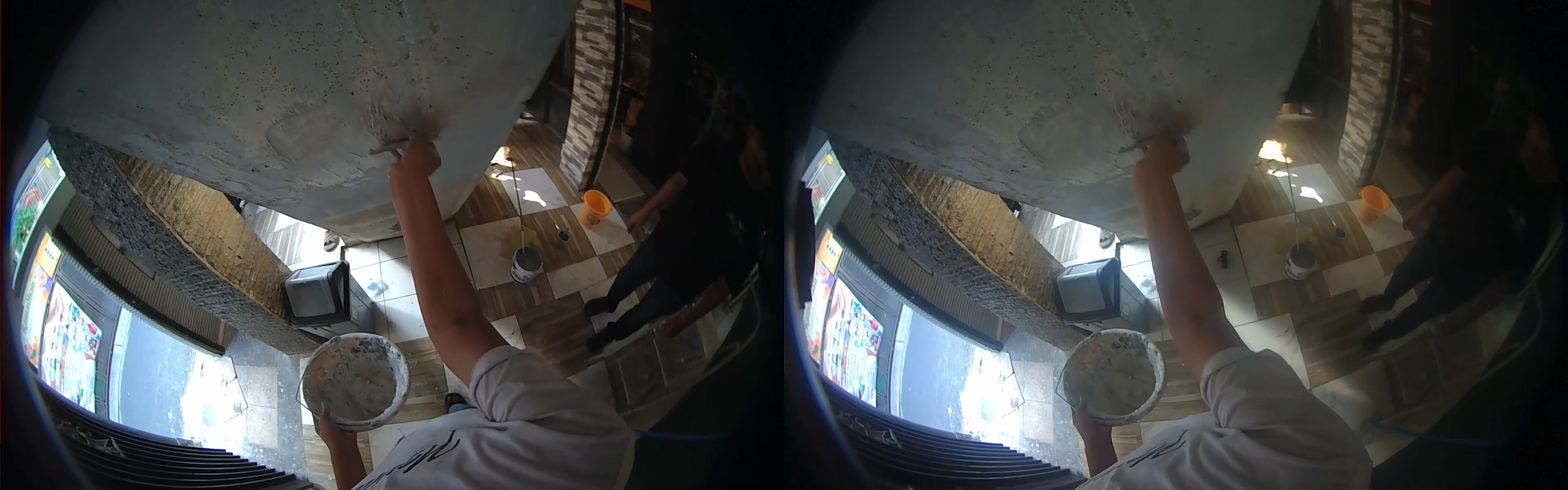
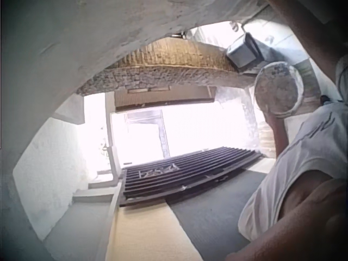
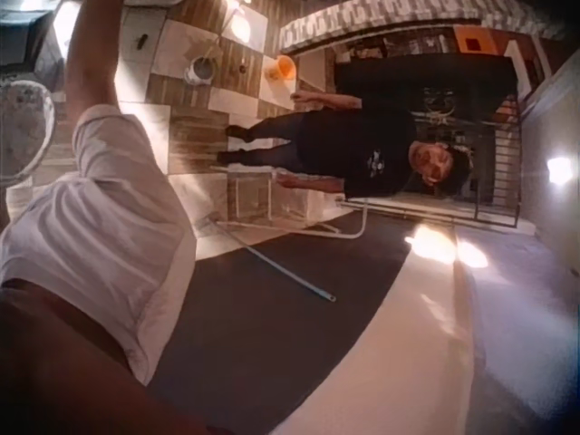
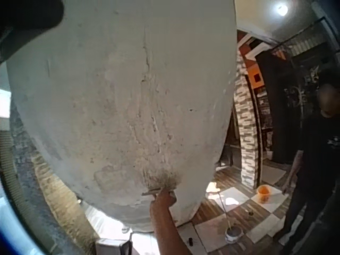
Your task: The person mixes plaster in a bucket with a putty knife, then stands up and applies the plaster onto the ceiling surface using the putty knife.
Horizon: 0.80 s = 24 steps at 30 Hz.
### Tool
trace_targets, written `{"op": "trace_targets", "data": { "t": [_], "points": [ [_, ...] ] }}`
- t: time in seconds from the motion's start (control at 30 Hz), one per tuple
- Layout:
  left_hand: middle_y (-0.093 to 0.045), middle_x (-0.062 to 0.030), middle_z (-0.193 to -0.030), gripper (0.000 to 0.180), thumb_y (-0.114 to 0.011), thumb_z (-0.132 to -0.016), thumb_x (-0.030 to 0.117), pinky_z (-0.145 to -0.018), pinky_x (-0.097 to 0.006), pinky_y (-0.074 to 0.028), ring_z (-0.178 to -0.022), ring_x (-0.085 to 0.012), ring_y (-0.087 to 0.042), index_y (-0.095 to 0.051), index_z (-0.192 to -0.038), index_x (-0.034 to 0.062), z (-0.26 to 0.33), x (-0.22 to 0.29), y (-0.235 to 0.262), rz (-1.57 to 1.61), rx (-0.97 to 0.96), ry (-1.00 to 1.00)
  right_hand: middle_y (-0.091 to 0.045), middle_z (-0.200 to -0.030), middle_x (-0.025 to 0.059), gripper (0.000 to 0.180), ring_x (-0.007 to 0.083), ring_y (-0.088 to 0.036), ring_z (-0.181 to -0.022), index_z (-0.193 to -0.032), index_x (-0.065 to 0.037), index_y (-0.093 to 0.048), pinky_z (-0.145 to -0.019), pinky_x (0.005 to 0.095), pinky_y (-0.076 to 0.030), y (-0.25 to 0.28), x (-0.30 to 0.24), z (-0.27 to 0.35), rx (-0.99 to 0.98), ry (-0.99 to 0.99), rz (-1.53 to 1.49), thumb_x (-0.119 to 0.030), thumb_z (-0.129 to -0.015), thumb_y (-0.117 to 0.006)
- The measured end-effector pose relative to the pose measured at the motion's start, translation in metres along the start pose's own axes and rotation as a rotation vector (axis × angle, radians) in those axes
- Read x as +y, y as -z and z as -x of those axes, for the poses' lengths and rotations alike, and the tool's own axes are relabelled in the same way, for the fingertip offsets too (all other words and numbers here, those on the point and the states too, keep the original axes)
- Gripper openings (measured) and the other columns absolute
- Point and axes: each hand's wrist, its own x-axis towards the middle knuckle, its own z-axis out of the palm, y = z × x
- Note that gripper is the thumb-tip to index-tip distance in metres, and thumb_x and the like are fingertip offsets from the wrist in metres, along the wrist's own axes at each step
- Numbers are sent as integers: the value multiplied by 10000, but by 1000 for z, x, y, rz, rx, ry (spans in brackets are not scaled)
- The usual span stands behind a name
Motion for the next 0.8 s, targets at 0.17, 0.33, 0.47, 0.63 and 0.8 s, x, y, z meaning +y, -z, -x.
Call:
{"op": "trace_targets", "data": {
  "t": [0.17, 0.33, 0.47, 0.63, 0.8],
  "points": [
    [-448, -218, -1321, 466, -478, -920, 136, -971, -506, -442, -1162, -369, -501, -366, -1349, -7, 8, 40, 8, -102, -65, 17, -559, -1136, 104, 363, 255, -580, -941, -1178, 3, -544, -659, 386, -518, -41, -27, 61, 20, -16, 30, -121, -840, -587],
    [-453, -229, -1308, 482, -485, -925, 164, -965, -497, -451, -1164, -367, -501, -353, -1348, -26, 23, 63, 14, -79, -83, -20, -556, -1124, 110, 384, 264, -580, -938, -1202, -11, -527, -698, 391, -528, -57, -50, 102, -97, -68, -100, -101, -835, -592],
    [-479, -221, -1283, 475, -488, -927, 183, -945, -476, -470, -1149, -356, -515, -374, -1334, -34, 34, 73, 33, -170, -32, -24, -550, -1114, 85, 397, 227, -582, -945, -1239, -58, -503, -728, 352, -533, -19, -51, 114, -328, 115, -171, -102, -856, -594],
    [-485, -215, -1280, 455, -464, -931, 175, -929, -477, -480, -1137, -359, -525, -384, -1328, -33, 39, 69, 67, -68, 52, 30, -558, -1130, 66, 451, 198, -592, -956, -1282, -59, -451, -721, 315, -537, 90, -18, 61, -362, 226, -96, -89, -858, -604],
    [-475, -220, -1292, 450, -452, -926, 157, -924, -490, -481, -1145, -367, -518, -385, -1329, -31, 38, 55, 72, -128, 55, -19, -554, -1200, 101, 450, 230, -591, -1008, -1271, -3, -454, -751, 339, -536, 95, 27, -33, 189, 149, 154, -117, -857, -588]
  ]
}}
